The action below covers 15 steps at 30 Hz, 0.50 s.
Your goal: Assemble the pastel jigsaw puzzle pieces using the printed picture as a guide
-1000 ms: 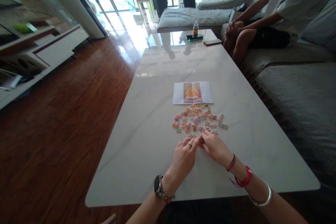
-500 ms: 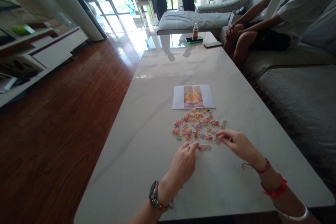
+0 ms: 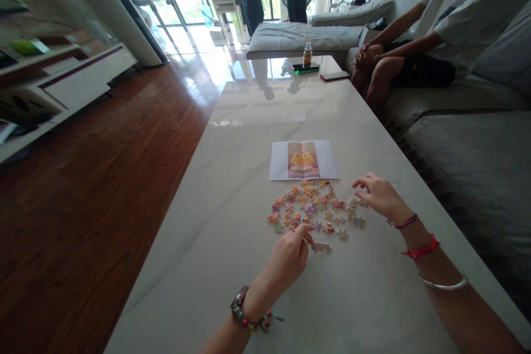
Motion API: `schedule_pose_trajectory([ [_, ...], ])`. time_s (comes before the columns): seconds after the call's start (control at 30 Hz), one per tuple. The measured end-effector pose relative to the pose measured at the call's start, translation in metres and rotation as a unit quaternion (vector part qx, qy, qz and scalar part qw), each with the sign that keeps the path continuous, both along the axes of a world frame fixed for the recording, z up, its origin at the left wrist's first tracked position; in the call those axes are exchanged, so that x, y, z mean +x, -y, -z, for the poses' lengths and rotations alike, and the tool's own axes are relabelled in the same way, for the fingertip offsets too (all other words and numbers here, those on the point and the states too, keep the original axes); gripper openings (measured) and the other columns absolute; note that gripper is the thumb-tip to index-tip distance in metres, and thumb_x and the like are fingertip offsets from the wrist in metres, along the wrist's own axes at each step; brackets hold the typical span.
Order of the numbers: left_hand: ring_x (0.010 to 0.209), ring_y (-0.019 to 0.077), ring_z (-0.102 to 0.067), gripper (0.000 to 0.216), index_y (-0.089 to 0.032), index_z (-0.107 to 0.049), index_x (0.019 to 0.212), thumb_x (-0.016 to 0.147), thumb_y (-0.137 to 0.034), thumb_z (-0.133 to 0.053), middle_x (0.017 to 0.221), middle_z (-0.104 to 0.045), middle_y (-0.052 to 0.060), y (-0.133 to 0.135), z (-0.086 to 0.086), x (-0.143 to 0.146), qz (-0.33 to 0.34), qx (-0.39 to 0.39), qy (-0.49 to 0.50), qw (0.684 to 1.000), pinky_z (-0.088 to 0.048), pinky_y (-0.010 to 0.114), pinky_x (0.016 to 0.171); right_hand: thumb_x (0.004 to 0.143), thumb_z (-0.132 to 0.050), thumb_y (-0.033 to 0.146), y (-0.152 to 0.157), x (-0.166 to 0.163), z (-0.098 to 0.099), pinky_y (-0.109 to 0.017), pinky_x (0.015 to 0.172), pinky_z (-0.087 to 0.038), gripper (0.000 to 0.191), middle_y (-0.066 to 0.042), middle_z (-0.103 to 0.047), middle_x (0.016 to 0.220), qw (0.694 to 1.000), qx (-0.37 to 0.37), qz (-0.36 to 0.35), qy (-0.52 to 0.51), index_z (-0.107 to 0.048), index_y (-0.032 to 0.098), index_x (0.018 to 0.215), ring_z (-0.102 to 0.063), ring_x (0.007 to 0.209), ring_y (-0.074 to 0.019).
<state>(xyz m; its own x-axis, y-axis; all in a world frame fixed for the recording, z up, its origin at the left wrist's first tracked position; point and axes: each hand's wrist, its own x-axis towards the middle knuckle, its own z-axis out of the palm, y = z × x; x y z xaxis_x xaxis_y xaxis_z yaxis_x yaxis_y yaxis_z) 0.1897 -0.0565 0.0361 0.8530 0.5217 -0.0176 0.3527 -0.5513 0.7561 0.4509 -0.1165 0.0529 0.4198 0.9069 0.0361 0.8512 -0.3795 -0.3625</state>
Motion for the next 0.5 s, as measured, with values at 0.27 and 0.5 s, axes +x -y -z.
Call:
schedule_pose_trajectory([
  [0.27,0.079,0.0126,-0.055,0.02,-0.019,-0.053,0.09,0.078,-0.012,-0.038,0.087,-0.059,0.003,-0.052,-0.005,-0.004,-0.104,0.099,-0.006,0.99,-0.042,0.024,0.073,0.071,-0.057,0.018,-0.086,-0.08,0.009,-0.021,0.063,-0.039,0.01,-0.004,-0.056,0.08,0.978,-0.007,-0.193,-0.073,-0.061,0.014,0.079,-0.052,0.069,-0.0115],
  [0.5,0.075,0.0135,-0.054,0.013,-0.016,-0.058,0.085,0.072,-0.02,-0.055,0.084,-0.057,0.005,-0.098,0.003,0.029,-0.163,0.156,-0.079,0.971,-0.043,0.024,0.07,0.07,-0.058,0.018,-0.088,-0.079,0.02,-0.022,0.066,-0.038,0.012,-0.006,-0.058,0.084,0.991,-0.052,-0.112,-0.04,-0.06,0.015,0.082,-0.053,0.076,-0.014],
])
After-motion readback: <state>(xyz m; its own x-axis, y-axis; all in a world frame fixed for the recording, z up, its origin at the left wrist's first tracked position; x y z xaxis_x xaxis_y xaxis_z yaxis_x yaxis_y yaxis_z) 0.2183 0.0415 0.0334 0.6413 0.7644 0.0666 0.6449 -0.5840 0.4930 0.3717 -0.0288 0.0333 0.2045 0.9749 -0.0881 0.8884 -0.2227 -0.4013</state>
